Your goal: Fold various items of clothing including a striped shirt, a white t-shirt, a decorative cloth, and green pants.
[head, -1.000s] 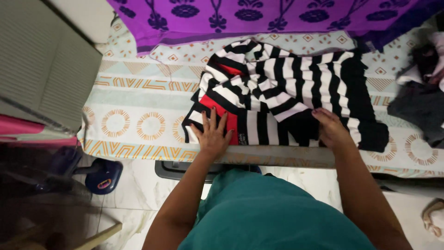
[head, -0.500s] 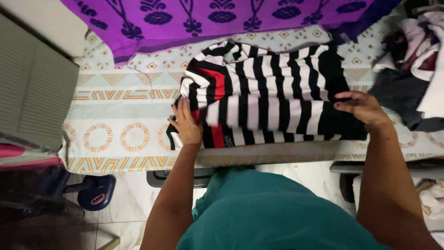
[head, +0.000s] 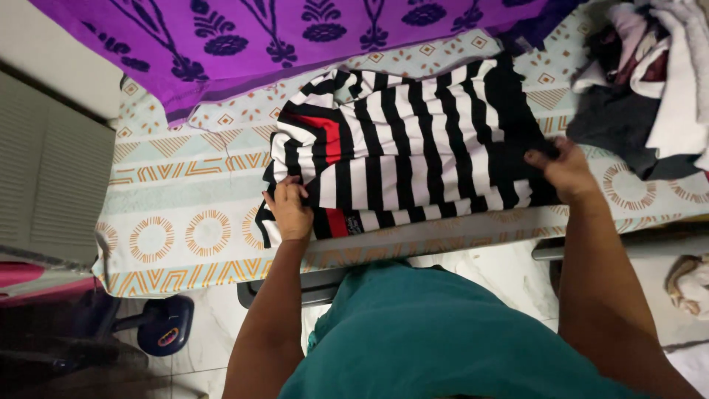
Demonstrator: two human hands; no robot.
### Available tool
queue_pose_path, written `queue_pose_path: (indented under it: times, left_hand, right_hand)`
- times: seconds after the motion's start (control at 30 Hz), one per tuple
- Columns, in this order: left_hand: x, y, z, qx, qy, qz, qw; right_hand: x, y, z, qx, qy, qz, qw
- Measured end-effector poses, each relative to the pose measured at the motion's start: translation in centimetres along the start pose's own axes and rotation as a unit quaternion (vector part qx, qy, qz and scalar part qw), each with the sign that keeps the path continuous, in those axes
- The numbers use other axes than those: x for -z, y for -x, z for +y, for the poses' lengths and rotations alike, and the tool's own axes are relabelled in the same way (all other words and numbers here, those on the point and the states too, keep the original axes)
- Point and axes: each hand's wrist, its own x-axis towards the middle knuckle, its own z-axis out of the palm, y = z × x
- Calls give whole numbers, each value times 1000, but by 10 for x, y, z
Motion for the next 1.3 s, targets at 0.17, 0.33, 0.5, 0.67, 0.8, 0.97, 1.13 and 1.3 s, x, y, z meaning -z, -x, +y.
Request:
queue_pose_path:
  times: [0.17, 0.33, 0.5, 0.67, 0.8, 0.97, 1.13, 1.3]
  left_hand:
    - [-1, 13, -8, -33, -15, -17, 999]
    - [20, -1, 14, -38, -56, -117, 991]
    - [32, -34, 45, 65, 140, -248, 957]
    - [-18, -60, 79, 15, 84, -220, 972]
    - [-44, -77, 95, -21, -34, -308, 951]
    - [-96, -76, 30, -19, 61, -236, 970]
    - [-54, -73, 78, 35, 96, -224, 969]
    - [-70, -28, 114, -219, 2, -104, 970]
  right_hand:
    - [34, -38, 78, 106, 34, 53, 992]
    - [36, -30, 110, 177, 200, 114, 957]
    - [18, -13, 66, 84, 279, 157, 944]
    - [15, -40, 97, 151, 227, 138, 952]
    - [1, -14, 48, 122, 137, 122, 975]
    - [21, -43, 94, 200, 56, 116, 971]
    - [3, -33, 79, 225, 171, 152, 947]
    - [-81, 19, -4, 341, 464, 243, 781]
